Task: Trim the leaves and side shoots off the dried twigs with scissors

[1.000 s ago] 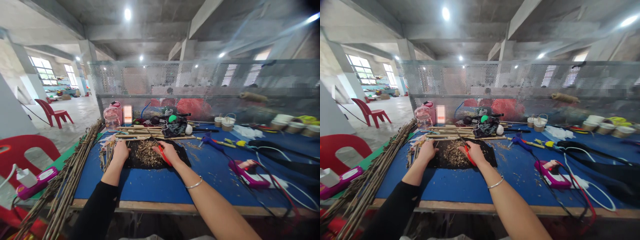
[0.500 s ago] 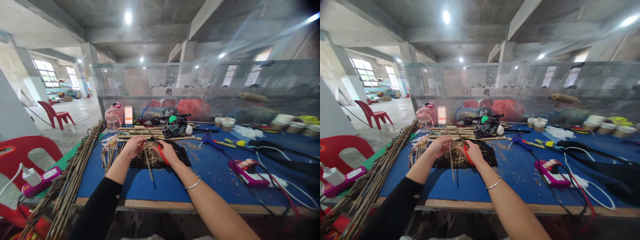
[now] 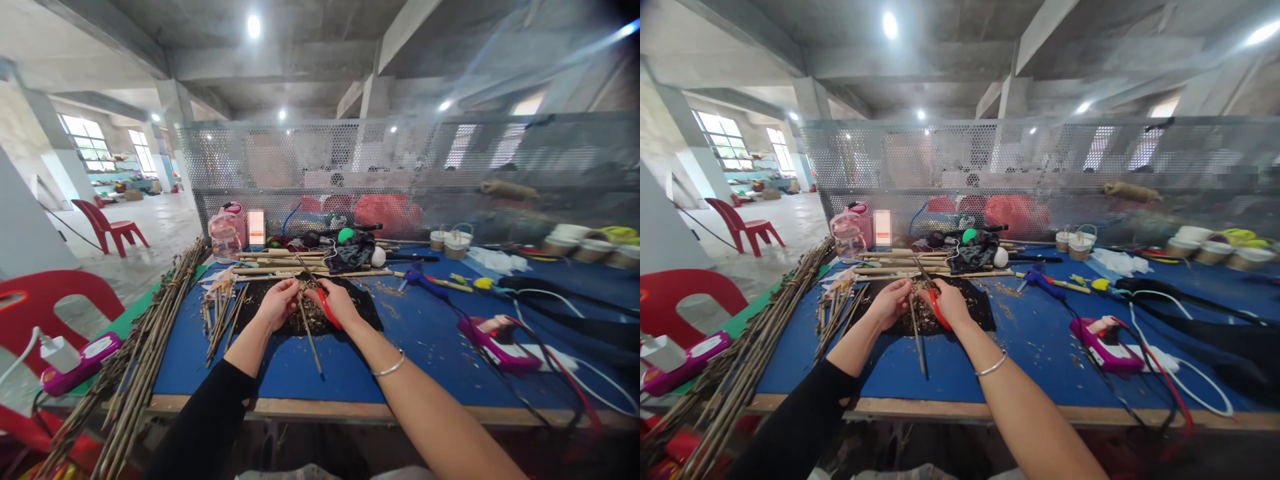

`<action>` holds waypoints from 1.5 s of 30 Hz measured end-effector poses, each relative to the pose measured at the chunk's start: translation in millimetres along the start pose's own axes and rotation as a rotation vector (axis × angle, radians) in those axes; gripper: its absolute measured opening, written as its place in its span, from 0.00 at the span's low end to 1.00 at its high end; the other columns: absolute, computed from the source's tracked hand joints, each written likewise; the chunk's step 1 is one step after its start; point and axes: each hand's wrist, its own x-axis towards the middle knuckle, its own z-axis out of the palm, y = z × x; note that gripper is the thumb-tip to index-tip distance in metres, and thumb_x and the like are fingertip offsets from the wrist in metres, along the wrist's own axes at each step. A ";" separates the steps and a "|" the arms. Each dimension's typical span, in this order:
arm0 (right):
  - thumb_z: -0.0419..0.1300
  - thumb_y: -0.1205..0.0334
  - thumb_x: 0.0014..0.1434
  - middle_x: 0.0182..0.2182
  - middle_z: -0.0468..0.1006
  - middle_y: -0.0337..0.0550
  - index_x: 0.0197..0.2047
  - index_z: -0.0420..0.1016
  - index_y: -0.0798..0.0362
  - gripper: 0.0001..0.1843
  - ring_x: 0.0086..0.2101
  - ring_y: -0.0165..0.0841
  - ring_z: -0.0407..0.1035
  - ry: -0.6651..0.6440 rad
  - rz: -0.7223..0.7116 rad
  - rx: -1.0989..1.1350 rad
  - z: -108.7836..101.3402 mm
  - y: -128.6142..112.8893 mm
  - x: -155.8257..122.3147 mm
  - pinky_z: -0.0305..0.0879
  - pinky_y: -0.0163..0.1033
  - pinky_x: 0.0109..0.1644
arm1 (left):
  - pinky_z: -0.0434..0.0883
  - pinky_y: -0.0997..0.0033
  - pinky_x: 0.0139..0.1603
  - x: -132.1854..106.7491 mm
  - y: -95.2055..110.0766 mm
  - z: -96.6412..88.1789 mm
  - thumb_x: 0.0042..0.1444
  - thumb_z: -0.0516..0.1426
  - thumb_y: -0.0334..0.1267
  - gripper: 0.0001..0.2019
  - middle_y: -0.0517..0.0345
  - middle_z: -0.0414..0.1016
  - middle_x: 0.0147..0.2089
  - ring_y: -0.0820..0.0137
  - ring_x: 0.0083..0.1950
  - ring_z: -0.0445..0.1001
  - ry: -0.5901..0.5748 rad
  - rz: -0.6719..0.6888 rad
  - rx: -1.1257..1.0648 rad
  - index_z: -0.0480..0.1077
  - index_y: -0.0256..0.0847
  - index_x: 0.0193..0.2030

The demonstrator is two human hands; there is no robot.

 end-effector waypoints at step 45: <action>0.59 0.46 0.49 0.35 0.74 0.43 0.49 0.65 0.52 0.28 0.33 0.33 0.67 -0.156 -0.091 0.073 -3.5 -19.0 -4.8 0.61 0.37 0.37 | 0.58 0.81 0.21 -2.0 -2.1 -1.0 0.38 0.65 0.45 0.16 0.61 0.68 0.23 0.82 0.20 0.61 -0.069 0.140 0.005 0.68 0.35 0.27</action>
